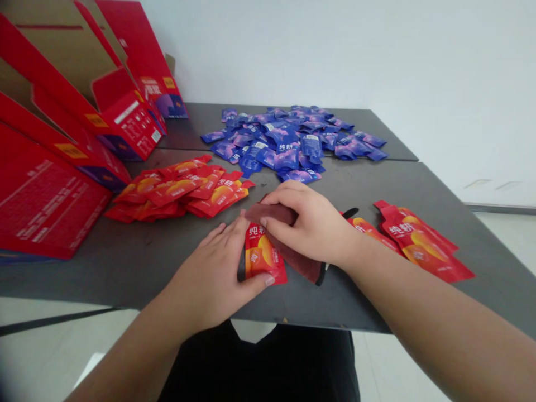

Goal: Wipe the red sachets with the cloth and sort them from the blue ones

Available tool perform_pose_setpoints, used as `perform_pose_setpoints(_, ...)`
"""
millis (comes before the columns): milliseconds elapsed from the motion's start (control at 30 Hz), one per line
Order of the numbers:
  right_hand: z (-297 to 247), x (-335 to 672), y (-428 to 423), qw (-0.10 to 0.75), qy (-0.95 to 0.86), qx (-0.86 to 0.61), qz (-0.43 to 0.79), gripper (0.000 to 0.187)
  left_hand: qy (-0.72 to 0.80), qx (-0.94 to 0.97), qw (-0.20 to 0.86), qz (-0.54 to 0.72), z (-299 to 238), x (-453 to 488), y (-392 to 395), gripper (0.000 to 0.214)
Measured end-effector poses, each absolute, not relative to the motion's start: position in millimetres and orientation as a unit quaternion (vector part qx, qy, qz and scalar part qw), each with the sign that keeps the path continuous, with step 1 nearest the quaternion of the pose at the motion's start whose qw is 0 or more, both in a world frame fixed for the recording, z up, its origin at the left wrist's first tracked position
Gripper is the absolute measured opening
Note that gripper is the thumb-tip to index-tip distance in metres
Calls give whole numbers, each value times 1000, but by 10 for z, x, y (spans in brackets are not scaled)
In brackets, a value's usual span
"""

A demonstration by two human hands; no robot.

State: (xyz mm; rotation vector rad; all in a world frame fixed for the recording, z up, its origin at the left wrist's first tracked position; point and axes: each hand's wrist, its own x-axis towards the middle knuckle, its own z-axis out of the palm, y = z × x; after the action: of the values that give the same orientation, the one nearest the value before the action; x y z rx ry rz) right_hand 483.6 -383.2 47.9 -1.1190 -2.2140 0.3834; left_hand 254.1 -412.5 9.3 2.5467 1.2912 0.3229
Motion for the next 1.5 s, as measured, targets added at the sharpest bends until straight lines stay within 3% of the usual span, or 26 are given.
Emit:
perform_pose_setpoints(67, 573, 4832, -3882, 278, -859, -374, 213, 23, 451, 876, 131, 113, 85, 2538, -4120, 103)
perform_pose_setpoints(167, 644, 4766, -3942, 164, -879, -301, 332, 26, 443, 881, 130, 101, 84, 2528, -4110, 105)
perform_pose_setpoints(233, 619, 4725, -3938, 129, -884, -290, 343, 26, 441, 883, 131, 91, 86, 2529, -4105, 103)
perform_pose_setpoints(733, 266, 4788, -3523, 174, -853, -485, 81, 19, 443, 875, 147, 126, 88, 2524, -4135, 115)
perform_pose_setpoints(867, 279, 4845, -3557, 258, -823, -504, 51, 21, 411, 891, 160, 112, 102, 2498, -4134, 136)
perform_pose_setpoints(1000, 482, 4937, -3712, 344, -803, -473, 114, 25, 422, 884, 165, 117, 107, 2503, -4131, 122)
perform_pose_setpoints(1067, 601, 4957, -3789, 299, -825, -423, 227, 26, 426, 881, 165, 121, 111, 2514, -4128, 114)
perform_pose_setpoints(1200, 691, 4891, -3891, 121, -851, -315, 402, 28, 431, 878, 172, 119, 115, 2523, -4124, 115)
perform_pose_setpoints(1500, 466, 4832, -3726, 132, -877, -391, 247, 21, 435, 875, 169, 129, 68, 2519, -4135, 114)
